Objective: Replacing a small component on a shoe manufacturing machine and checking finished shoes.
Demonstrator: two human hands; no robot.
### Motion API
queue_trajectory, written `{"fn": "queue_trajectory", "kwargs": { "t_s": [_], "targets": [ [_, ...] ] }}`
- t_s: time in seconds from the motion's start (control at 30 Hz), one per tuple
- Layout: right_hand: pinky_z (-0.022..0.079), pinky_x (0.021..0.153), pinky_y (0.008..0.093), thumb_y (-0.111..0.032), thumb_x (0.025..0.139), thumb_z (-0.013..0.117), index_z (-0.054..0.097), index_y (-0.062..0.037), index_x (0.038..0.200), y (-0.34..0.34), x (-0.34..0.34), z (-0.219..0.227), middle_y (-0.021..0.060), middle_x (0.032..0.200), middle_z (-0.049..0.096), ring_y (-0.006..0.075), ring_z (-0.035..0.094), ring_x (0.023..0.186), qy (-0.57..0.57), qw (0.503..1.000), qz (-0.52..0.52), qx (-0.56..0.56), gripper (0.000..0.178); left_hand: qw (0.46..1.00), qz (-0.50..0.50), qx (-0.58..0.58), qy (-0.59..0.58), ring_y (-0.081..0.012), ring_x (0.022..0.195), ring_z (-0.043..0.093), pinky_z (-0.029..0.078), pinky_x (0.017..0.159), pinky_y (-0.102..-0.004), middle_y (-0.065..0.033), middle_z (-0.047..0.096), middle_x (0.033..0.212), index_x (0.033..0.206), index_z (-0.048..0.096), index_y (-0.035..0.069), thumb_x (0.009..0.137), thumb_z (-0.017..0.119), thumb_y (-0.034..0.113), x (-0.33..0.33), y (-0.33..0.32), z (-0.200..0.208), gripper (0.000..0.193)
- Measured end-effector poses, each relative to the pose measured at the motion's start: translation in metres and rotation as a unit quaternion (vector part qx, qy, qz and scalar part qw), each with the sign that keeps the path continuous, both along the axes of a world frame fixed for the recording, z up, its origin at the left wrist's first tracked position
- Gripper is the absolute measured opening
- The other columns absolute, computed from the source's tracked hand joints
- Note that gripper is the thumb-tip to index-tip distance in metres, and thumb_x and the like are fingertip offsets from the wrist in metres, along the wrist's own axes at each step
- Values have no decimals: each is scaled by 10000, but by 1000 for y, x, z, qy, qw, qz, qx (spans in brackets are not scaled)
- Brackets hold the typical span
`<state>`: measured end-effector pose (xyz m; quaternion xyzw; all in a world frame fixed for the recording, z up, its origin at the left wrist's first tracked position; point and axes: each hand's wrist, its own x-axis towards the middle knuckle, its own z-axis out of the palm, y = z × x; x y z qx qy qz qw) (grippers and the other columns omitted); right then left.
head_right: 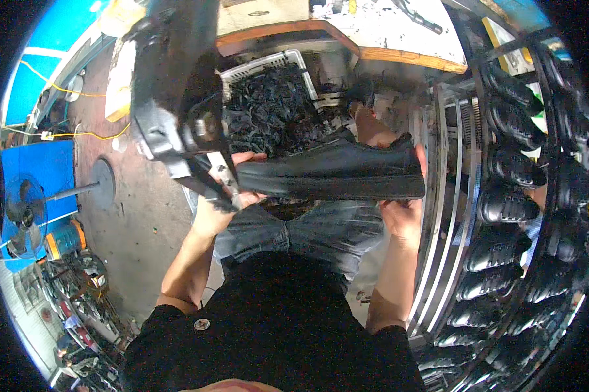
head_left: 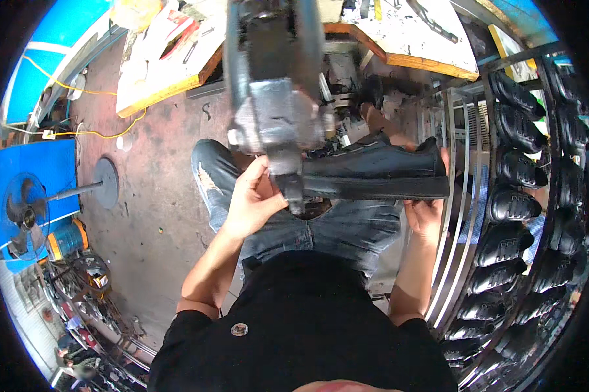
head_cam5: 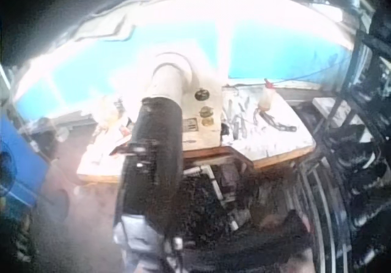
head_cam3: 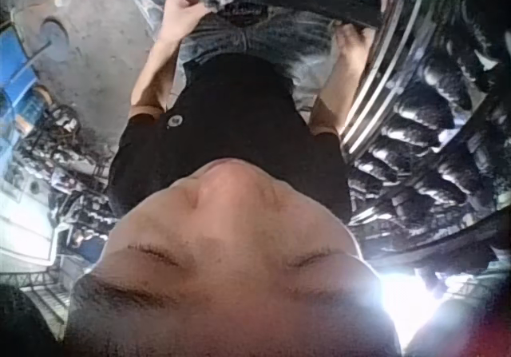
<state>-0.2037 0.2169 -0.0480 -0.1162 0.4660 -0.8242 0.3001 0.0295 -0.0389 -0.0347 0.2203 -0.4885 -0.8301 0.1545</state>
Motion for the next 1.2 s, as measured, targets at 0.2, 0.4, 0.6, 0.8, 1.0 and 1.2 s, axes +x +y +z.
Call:
{"fn": "queue_trajectory", "kwargs": {
  "t_s": [0.2,0.4,0.6,0.8,1.0,1.2],
  "targets": [
    [395,1187,538,-175,648,891,183,-158,1665,15,-14,-9,168,1611,392,367,432,1456,41,998,13,-42,1240,920,-54,-388,20,-291,1252,624,482,1072,-434,-191,668,1329,1314,635,-44,748,922,138,-27,-2,64,659],
    [372,1205,518,-358,767,870,271,-154,1644,13,-26,7,163,1602,419,351,444,1450,95,995,-24,-11,1082,944,-1,-328,34,-338,1247,626,494,1048,-468,-229,664,1319,1325,614,-22,732,936,166,-22,3,44,701],
    [391,1189,459,-331,708,949,254,-30,1628,16,-30,16,156,1560,462,291,493,1410,224,970,-21,94,1192,965,41,-248,72,-327,1267,616,496,1054,-458,-256,623,1379,1349,603,20,744,931,111,-15,7,36,694],
    [367,1209,455,-157,727,896,224,18,1625,15,-23,38,182,1626,368,328,474,1430,255,962,-20,92,1136,972,27,-234,22,-342,1215,629,523,1026,-467,-242,624,1334,1435,499,16,789,889,168,-1,3,26,770],
    [343,1227,433,-250,733,930,240,53,1608,7,-16,55,176,1652,324,296,440,1455,354,918,-27,174,1154,988,127,-92,-14,-155,1066,666,546,902,-323,-109,718,1170,1129,673,-5,753,732,-123,8,6,16,399],
    [395,1195,441,-69,607,969,236,28,1613,-5,-11,72,179,1580,444,325,507,1399,418,885,-24,203,1248,991,131,-8,39,-237,1199,591,462,1032,-390,-172,628,1296,1360,546,22,1040,558,300,17,0,-8,424]
  ]
}}
